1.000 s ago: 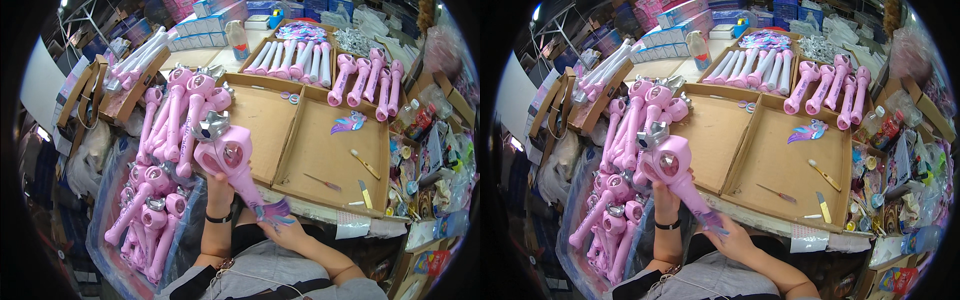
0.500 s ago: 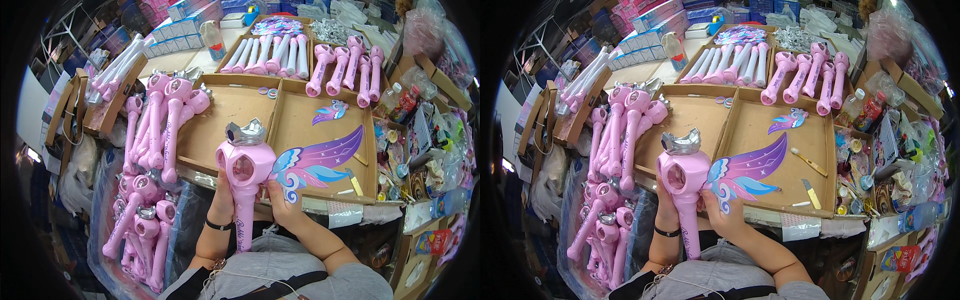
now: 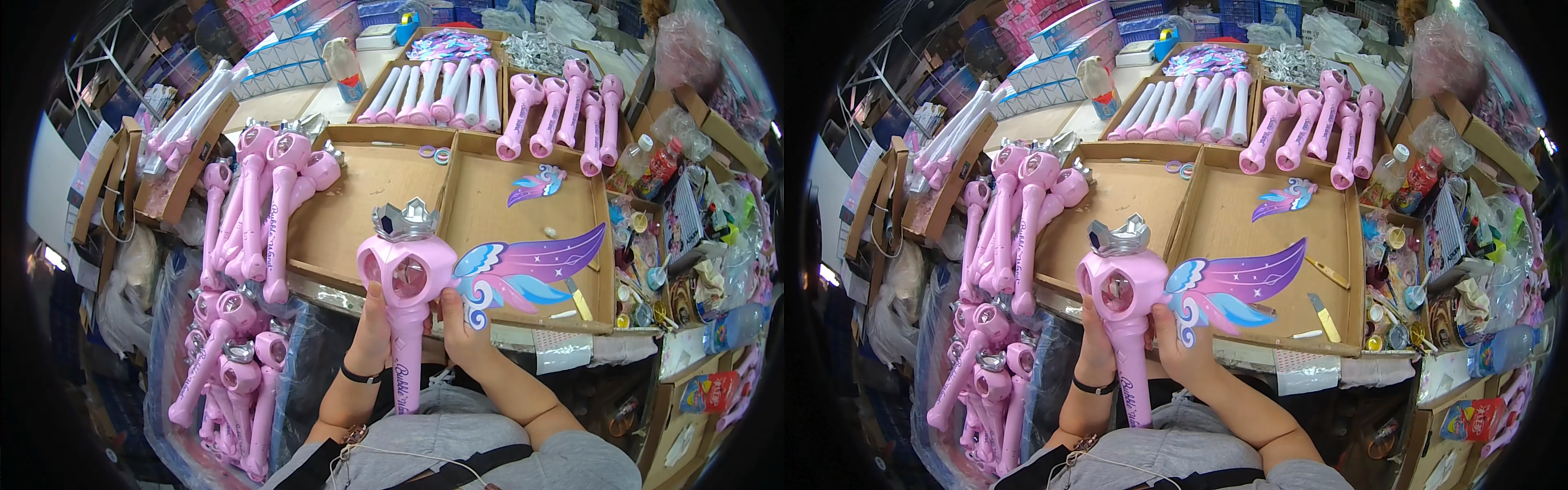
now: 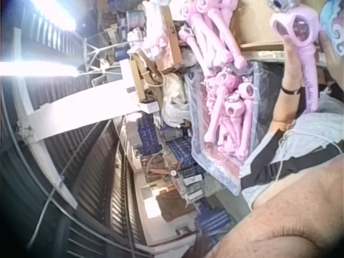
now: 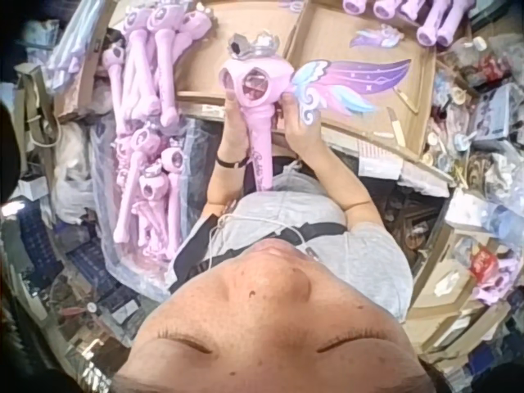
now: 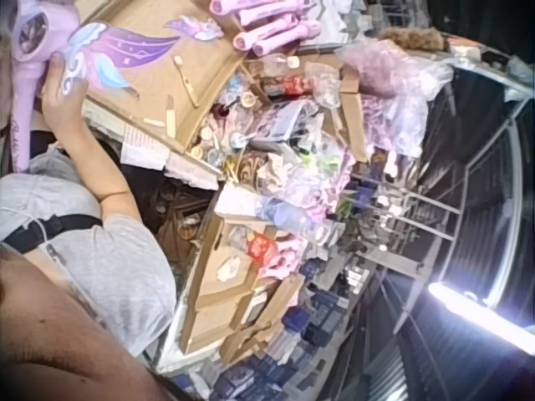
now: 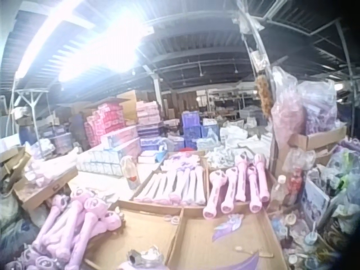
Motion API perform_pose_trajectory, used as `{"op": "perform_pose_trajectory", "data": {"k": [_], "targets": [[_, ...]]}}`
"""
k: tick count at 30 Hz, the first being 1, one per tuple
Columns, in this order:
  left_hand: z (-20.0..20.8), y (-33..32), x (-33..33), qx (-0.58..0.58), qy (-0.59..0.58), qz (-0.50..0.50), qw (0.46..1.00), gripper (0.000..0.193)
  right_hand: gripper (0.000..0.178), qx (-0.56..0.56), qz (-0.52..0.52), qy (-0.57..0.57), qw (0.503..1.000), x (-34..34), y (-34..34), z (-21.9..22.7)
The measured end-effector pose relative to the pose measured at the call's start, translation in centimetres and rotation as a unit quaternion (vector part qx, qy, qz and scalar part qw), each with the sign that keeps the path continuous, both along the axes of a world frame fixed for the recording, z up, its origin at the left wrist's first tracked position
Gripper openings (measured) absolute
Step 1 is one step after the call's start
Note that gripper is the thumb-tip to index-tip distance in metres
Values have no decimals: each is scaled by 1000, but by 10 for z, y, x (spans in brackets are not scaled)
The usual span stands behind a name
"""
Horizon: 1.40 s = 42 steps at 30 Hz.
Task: The person assembles pink plastic toy wands by inserting a silver crown piece into the top, applying a unicorn sticker to the side, and using a small tool to adjust internal components. Completed wands are placed into a cardboard tray.
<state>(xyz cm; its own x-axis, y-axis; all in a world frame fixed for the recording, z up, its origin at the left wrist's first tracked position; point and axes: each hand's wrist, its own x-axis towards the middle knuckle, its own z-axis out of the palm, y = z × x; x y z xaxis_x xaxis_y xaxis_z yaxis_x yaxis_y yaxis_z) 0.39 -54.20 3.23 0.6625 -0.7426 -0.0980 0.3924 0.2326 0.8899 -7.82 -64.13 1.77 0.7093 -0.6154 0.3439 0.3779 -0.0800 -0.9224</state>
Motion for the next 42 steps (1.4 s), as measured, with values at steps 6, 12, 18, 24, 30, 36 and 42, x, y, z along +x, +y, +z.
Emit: {"op": "perform_pose_trajectory", "data": {"k": [6, 12, 18, 24, 30, 36, 42], "targets": [[-4, -1, -2, -11, 19, -3, 1000, 84, 20, -13, 59, 10, 998, -6, -9, 10], [-13, -5, 5, -54, 43, 8, 998, 90, 17, 31, 127, 99, 987, -27, -25, 17], [-8, -4, -7, -16, 15, -9, 1000, 84, 19, 35, 34, 17, 999, -16, -4, 0], [-6, -1, -2, -11, 9, 0, 1000, 80, 20, 8, 44, 15, 999, -5, -8, 5], [-9, 2, 10, -40, 4, 23, 999, 72, 33, 229, 197, 133, 944, -22, -35, 2], [-2, -5, 29, -94, 19, 11, 995, 83, 34, 355, 324, 104, 871, -28, -56, -16], [-4, -24, 40, -329, 178, -61, 925, 88, 57, 183, 490, 180, 833, -35, 13, -61]]}}
